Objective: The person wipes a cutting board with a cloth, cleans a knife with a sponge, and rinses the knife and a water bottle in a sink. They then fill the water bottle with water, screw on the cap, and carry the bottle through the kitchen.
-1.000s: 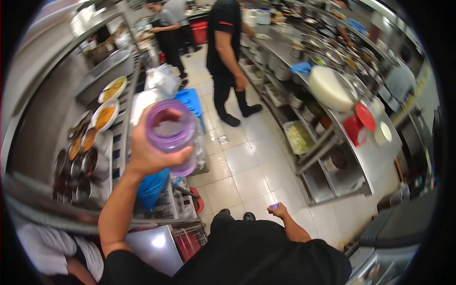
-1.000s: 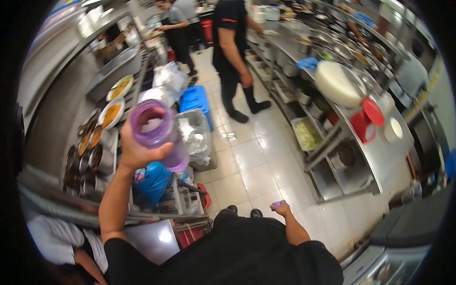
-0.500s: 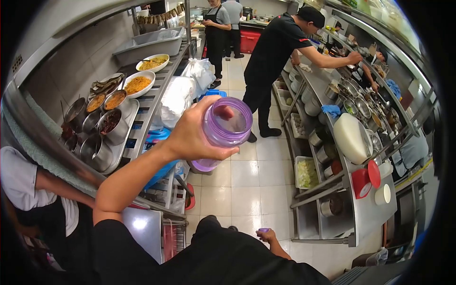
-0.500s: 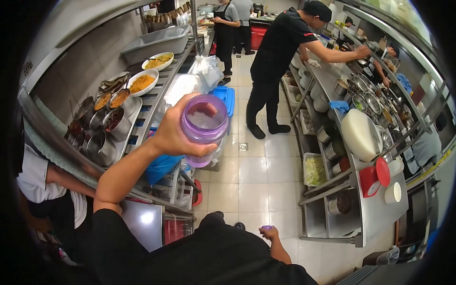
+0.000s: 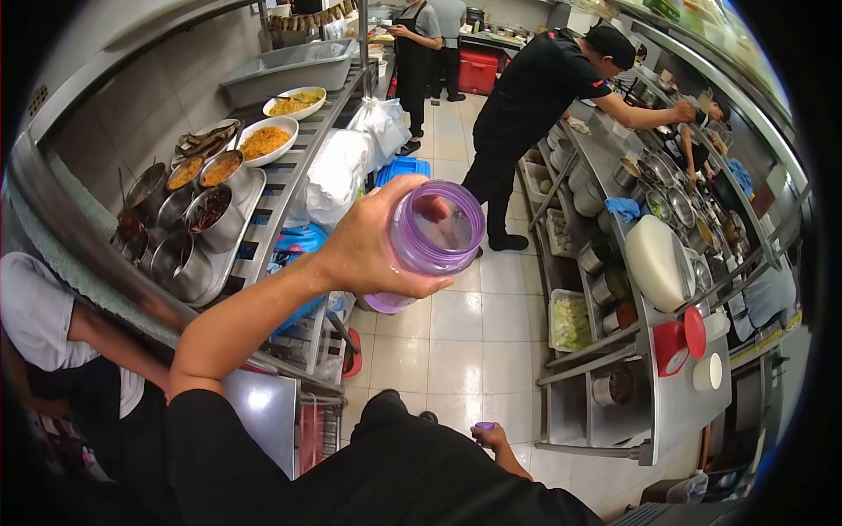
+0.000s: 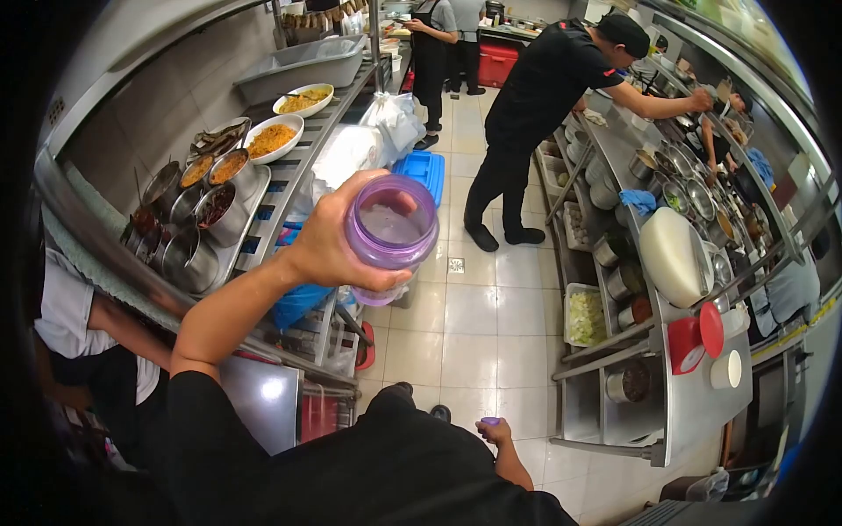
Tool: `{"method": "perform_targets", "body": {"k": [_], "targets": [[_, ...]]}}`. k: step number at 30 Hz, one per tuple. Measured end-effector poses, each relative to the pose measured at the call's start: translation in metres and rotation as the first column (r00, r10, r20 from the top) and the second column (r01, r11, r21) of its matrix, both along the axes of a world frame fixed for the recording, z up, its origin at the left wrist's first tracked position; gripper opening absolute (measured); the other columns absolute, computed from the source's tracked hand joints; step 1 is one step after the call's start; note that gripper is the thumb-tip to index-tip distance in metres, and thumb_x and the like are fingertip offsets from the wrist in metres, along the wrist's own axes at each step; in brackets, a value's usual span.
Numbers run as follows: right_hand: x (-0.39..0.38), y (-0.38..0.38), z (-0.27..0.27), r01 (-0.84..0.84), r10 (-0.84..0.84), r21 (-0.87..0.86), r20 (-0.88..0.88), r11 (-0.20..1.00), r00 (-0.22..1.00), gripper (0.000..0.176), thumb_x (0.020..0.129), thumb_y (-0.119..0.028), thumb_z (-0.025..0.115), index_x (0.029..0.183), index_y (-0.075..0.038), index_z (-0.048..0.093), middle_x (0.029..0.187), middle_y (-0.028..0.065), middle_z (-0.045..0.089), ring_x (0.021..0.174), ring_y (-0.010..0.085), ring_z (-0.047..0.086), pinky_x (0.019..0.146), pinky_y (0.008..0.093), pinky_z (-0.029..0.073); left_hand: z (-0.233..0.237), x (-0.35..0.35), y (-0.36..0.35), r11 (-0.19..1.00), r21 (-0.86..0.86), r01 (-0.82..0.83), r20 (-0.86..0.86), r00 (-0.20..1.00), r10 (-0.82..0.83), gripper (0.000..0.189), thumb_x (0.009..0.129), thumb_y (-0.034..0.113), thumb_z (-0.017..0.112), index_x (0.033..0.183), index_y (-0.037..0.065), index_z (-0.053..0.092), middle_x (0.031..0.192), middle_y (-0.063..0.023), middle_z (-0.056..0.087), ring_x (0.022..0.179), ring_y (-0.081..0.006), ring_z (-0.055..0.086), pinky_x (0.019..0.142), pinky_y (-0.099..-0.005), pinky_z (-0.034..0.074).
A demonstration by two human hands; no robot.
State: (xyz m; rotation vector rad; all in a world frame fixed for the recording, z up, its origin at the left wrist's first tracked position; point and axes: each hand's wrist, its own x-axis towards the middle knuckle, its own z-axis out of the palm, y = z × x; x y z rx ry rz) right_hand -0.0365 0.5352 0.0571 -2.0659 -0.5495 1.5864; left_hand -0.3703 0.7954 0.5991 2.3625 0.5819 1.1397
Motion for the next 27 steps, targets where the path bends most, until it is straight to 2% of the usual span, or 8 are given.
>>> {"method": "perform_targets", "body": {"k": [3, 5, 11, 12, 19, 21, 23, 27], "targets": [[-0.004, 0.005, 0.025, -0.1, 0.099, -0.009, -0.081, 0.995, 0.992, 0.023, 0.068, -0.012, 0.078, 0.071, -0.004, 0.057, 0.059, 0.0046, 0.057, 0.045, 0.0115, 0.051, 0.034, 0.0247, 0.035, 0.0, 0.0, 0.001, 1.0, -0.02, 0.011, -0.022, 1.0, -0.011, 0.077, 0.054, 0.02, 0.083, 0.118, -0.002, 0.047, 0.102, -0.0073, 0.058, 0.097, -0.0158, 0.057, 0.09, -0.0286, 0.044], [-0.019, 0.009, 0.069, -0.078, 0.079, -0.019, 0.059, 0.997, 0.995, 0.023, 0.068, -0.012, 0.078, 0.07, -0.003, 0.057, 0.059, 0.0051, 0.058, 0.045, 0.0118, 0.051, 0.034, 0.025, 0.035, 0.0, 0.0, 0.0, 0.999, -0.022, 0.023, -0.016, 1.0, -0.023, 0.077, 0.054, 0.02, 0.083, 0.118, -0.002, 0.047, 0.102, -0.0072, 0.058, 0.097, -0.0157, 0.057, 0.09, -0.0285, 0.044], [-0.004, 0.009, 0.018, -0.106, 0.104, -0.025, -0.047, 0.994, 0.993, 0.023, 0.066, -0.014, 0.079, 0.071, -0.002, 0.059, 0.059, 0.0053, 0.058, 0.045, 0.012, 0.051, 0.035, 0.0249, 0.036, -0.004, 0.001, -0.002, 0.999, -0.019, 0.047, 0.035, 0.998, -0.046, 0.07, 0.054, 0.026, 0.084, 0.109, 0.001, 0.05, 0.096, -0.0078, 0.059, 0.089, -0.0174, 0.059, 0.085, -0.0287, 0.047], [-0.004, 0.007, 0.011, -0.086, 0.087, -0.027, 0.043, 0.996, 0.995, 0.022, 0.067, -0.015, 0.078, 0.071, -0.003, 0.06, 0.058, 0.0048, 0.057, 0.045, 0.012, 0.051, 0.036, 0.0248, 0.036, -0.003, 0.002, -0.002, 0.999, -0.015, 0.049, 0.027, 0.998, -0.049, 0.071, 0.053, 0.026, 0.084, 0.111, 0.001, 0.049, 0.096, -0.0079, 0.059, 0.09, -0.0173, 0.059, 0.085, -0.0289, 0.047], [-0.001, 0.004, -0.008, -0.15, 0.151, -0.046, 0.03, 0.988, 0.988, 0.023, 0.067, -0.025, 0.078, 0.066, -0.009, 0.063, 0.056, 0.0009, 0.057, 0.044, 0.0102, 0.049, 0.038, 0.0251, 0.038, 0.0, 0.005, -0.005, 0.998, -0.053, 0.042, -0.02, 0.999, -0.043, 0.079, 0.052, 0.024, 0.084, 0.116, -0.002, 0.047, 0.1, -0.0091, 0.059, 0.094, -0.017, 0.059, 0.088, -0.0292, 0.046], [0.001, 0.002, -0.008, -0.144, 0.145, -0.016, 0.045, 0.989, 0.988, 0.033, 0.065, -0.03, 0.08, 0.079, -0.005, 0.062, 0.059, 0.0028, 0.059, 0.044, 0.0117, 0.05, 0.039, 0.0259, 0.041, -0.002, 0.008, -0.007, 0.993, -0.083, 0.088, 0.004, 0.996, -0.088, 0.08, 0.052, 0.023, 0.084, 0.117, -0.003, 0.046, 0.101, -0.0093, 0.058, 0.095, -0.0172, 0.058, 0.088, -0.0295, 0.046], [0.01, -0.001, -0.04, -0.183, 0.191, -0.097, 0.083, 0.978, 0.978, 0.07, 0.058, -0.036, 0.083, 0.106, 0.002, 0.049, 0.072, 0.0095, 0.063, 0.053, 0.0157, 0.057, 0.044, 0.0287, 0.048, -0.003, 0.009, -0.009, 0.988, -0.103, 0.117, 0.026, 0.993, -0.115, 0.08, 0.052, 0.023, 0.084, 0.117, -0.003, 0.045, 0.101, -0.0095, 0.058, 0.095, -0.0174, 0.058, 0.088, -0.0298, 0.046], [0.011, -0.005, -0.018, -0.135, 0.145, -0.059, 0.211, 0.989, 0.967, 0.066, 0.055, -0.038, 0.082, 0.1, 0.001, 0.054, 0.078, 0.0114, 0.066, 0.063, 0.0194, 0.063, 0.055, 0.0307, 0.052, 0.001, 0.01, -0.018, 0.991, -0.077, 0.113, -0.035, 0.993, -0.116, 0.081, 0.053, 0.02, 0.083, 0.119, -0.005, 0.042, 0.102, -0.0106, 0.058, 0.095, -0.0189, 0.058, 0.089, -0.0308, 0.045]]}}
